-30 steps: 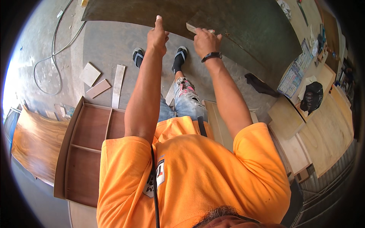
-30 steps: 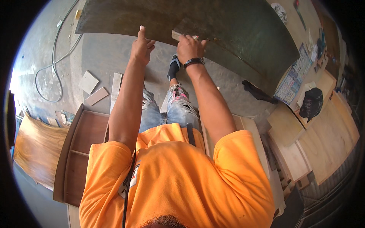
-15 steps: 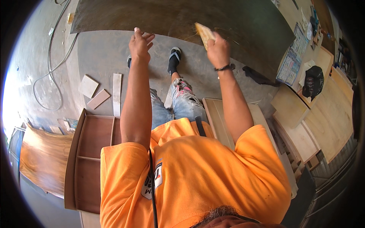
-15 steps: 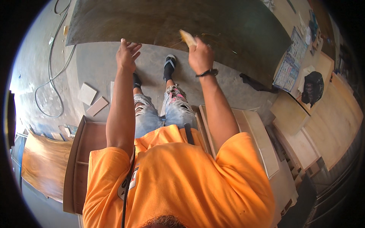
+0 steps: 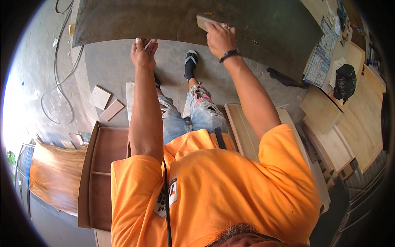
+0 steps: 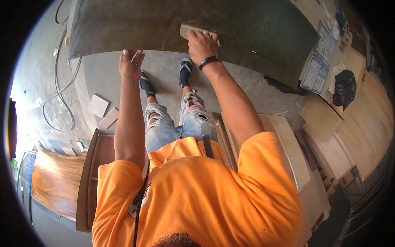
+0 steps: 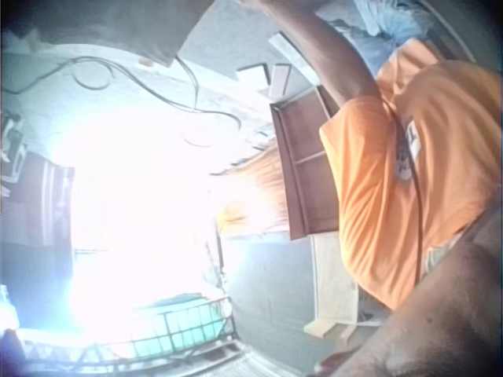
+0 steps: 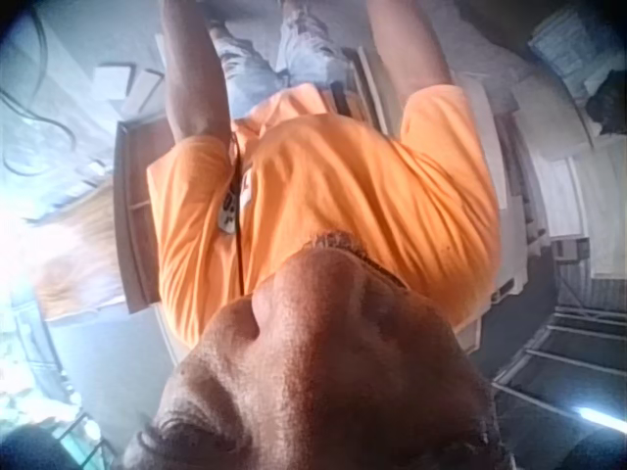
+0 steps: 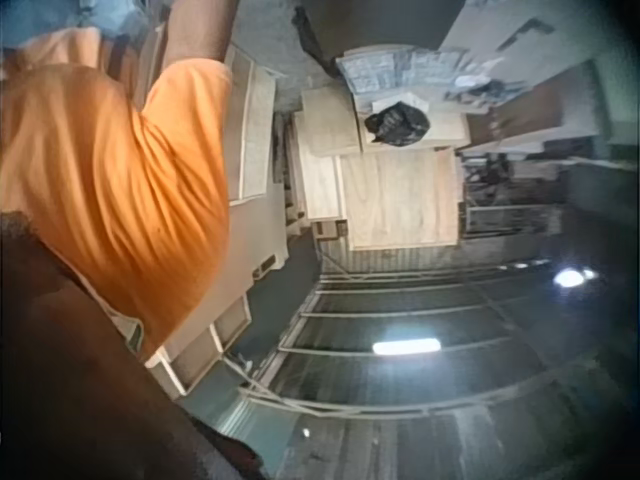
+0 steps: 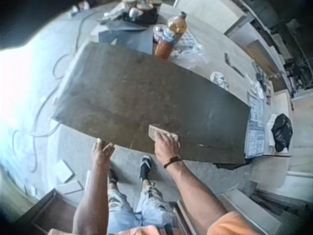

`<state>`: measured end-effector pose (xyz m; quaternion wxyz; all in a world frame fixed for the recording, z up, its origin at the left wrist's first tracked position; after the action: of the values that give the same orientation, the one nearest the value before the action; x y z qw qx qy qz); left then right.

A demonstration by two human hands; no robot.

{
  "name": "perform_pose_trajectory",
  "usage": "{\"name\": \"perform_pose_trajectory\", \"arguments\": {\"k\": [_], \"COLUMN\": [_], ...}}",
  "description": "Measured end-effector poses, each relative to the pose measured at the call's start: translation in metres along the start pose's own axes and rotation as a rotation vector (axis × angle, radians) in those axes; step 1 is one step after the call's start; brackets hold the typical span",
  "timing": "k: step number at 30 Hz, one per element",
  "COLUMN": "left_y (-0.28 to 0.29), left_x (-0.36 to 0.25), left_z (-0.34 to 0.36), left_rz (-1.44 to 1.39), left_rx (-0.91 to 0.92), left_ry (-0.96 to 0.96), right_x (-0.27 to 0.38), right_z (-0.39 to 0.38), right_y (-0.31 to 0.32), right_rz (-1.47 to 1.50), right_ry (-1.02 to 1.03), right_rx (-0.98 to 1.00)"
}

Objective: The person applies a liquid finish to a large dark wood panel using a small pad. They pour the finish from a bottle onto the pad and spread it evenly across the surface. The person then moves the panel and repeats the process on a second, lighter wood panel.

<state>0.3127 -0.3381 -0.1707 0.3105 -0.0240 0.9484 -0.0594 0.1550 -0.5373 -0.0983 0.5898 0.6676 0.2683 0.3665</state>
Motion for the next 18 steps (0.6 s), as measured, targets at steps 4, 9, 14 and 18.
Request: {"name": "perform_pose_trajectory", "arguments": {"k": [4,9,14,18], "left_y": [0.006,0.007,0.017,0.016], "left_x": [0.003,0.011,0.018,0.024], "left_z": [-0.002,0.001,0.011,0.01], "left_rz": [-0.03,-0.005,0.085,0.093], "left_rx": [-0.022,-0.015,-0.034,-0.009], "left_ry": [0.011,0.052,0.113,0.147], "right_x": [-0.009,-0.017,0.021,0.049], "right_z": [0.011,0.032,0.03,0.014], "right_y": [0.023,-0.002,-0.007,-0.012], "right_rz": [0.003,-0.016,0.053,0.111], "right_ry": [-0.165,-0.383,-0.325,-0.206], "right_rx": [-0.085,0.07,0.063,0.107]}}
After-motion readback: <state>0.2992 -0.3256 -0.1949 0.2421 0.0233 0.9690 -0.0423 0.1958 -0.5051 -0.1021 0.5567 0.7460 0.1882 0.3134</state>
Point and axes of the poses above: each hand's wrist, its own z-axis towards the middle knuckle, its own y-axis out of the back of the hand, x = y × z, the point moved 4 cm from there along z, towards the middle knuckle, and after that the axes turned 9 degrees about -x, right-handed, at the moved point
